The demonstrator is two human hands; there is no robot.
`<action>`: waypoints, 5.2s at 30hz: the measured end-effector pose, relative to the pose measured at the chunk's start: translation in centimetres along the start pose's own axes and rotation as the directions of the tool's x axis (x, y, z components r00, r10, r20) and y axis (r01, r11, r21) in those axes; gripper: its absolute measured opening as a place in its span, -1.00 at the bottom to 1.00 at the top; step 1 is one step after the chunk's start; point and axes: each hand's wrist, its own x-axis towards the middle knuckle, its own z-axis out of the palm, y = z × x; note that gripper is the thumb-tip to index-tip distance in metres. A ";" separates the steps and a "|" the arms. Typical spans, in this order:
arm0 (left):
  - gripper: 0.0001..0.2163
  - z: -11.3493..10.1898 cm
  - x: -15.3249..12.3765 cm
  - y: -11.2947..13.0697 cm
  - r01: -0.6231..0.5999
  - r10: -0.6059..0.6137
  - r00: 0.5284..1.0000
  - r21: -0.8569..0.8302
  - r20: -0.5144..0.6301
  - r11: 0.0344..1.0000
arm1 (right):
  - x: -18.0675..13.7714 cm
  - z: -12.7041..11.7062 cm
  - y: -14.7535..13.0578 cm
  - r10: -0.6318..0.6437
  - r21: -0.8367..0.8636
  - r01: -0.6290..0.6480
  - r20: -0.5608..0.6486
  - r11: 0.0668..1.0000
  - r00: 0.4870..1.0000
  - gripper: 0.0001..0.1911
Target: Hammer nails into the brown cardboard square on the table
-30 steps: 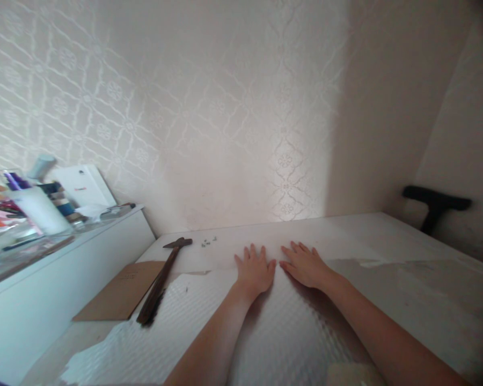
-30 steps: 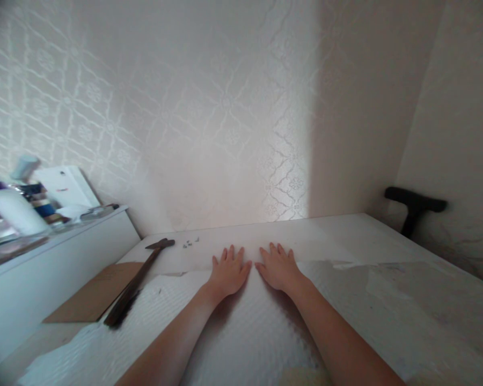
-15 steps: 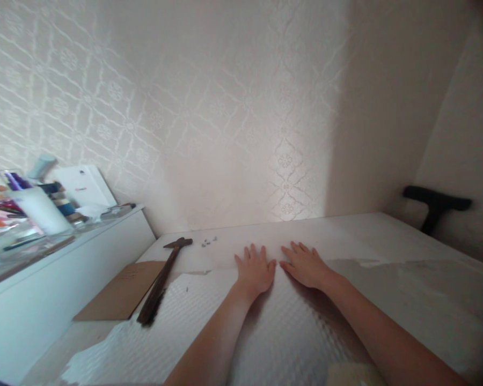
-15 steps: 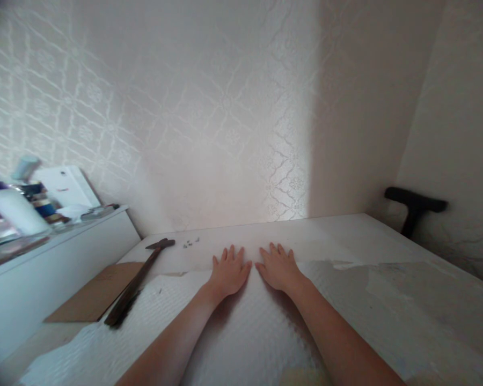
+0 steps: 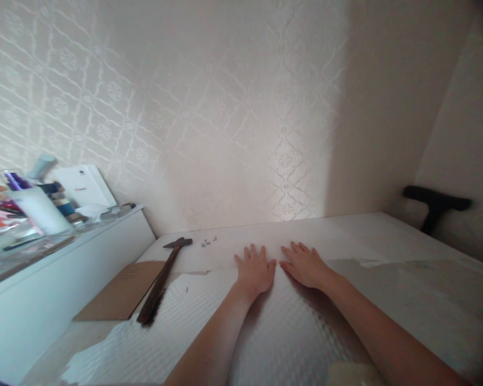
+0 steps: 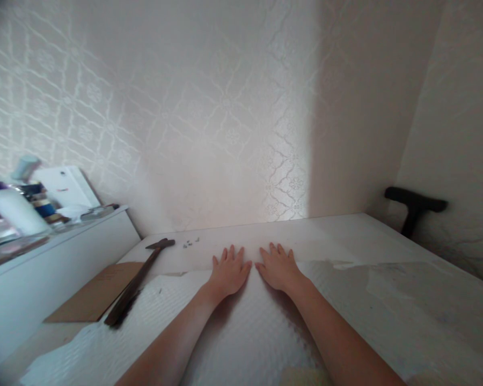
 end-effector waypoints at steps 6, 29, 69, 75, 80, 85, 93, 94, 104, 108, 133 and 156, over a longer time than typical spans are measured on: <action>-0.44 0.1 0.1 0.0 -0.004 0.004 1.000 0.017 -0.003 1.000 | -0.1 -0.1 0.0 -0.002 -0.001 0.002 -0.005 1.000 1.000 -0.38; -0.43 0.0 0.0 0.0 -0.003 0.003 1.000 0.012 0.002 1.000 | -0.1 -0.1 -0.1 -0.005 -0.006 0.005 0.001 1.000 1.000 -0.37; -0.44 0.0 0.0 0.0 -0.004 0.004 1.000 0.017 -0.002 1.000 | -0.3 -0.3 -0.2 -0.009 -0.008 0.009 0.008 1.000 1.000 -0.37; -0.44 -0.1 0.0 0.0 0.000 0.000 1.000 0.009 0.008 1.000 | -0.2 -0.1 -0.1 -0.007 0.001 0.007 0.005 1.000 1.000 -0.37; -0.44 -0.1 -0.1 0.0 -0.007 0.007 1.000 0.006 -0.001 1.000 | -0.2 -0.2 -0.1 -0.007 -0.005 0.007 0.011 1.000 1.000 -0.37; -0.44 -0.1 -0.1 0.0 -0.001 0.001 1.000 0.017 0.018 1.000 | -0.4 -0.3 -0.2 -0.002 0.006 0.001 0.005 1.000 1.000 -0.38; -0.43 -0.2 -0.1 0.0 -0.005 0.005 1.000 0.015 0.012 1.000 | -0.4 -0.2 -0.3 -0.018 -0.005 0.018 0.001 1.000 1.000 -0.38; -0.43 -0.1 -0.1 0.0 -0.004 0.004 1.000 0.016 0.011 1.000 | -0.4 -0.2 -0.3 -0.019 -0.007 0.019 -0.001 1.000 1.000 -0.38; -0.43 0.1 0.1 -0.1 -0.001 0.001 1.000 0.010 0.009 1.000 | -0.3 -0.1 -0.2 -0.011 -0.012 0.011 -0.001 1.000 1.000 -0.38; -0.43 0.0 0.0 0.0 0.001 -0.001 1.000 -0.002 0.003 1.000 | -0.4 -0.2 -0.2 -0.016 -0.011 0.016 -0.001 1.000 1.000 -0.38; -0.50 0.9 -0.3 -0.2 -0.005 -0.003 0.994 -0.073 -0.110 0.997 | 0.3 1.7 0.4 0.016 0.014 -0.015 -0.089 1.000 0.996 -0.40; -0.58 -3.3 -11.6 -25.3 0.540 -0.540 0.841 0.004 -0.016 0.842 | 1.2 5.1 2.1 0.025 -0.054 -0.042 -0.284 0.998 0.959 -0.43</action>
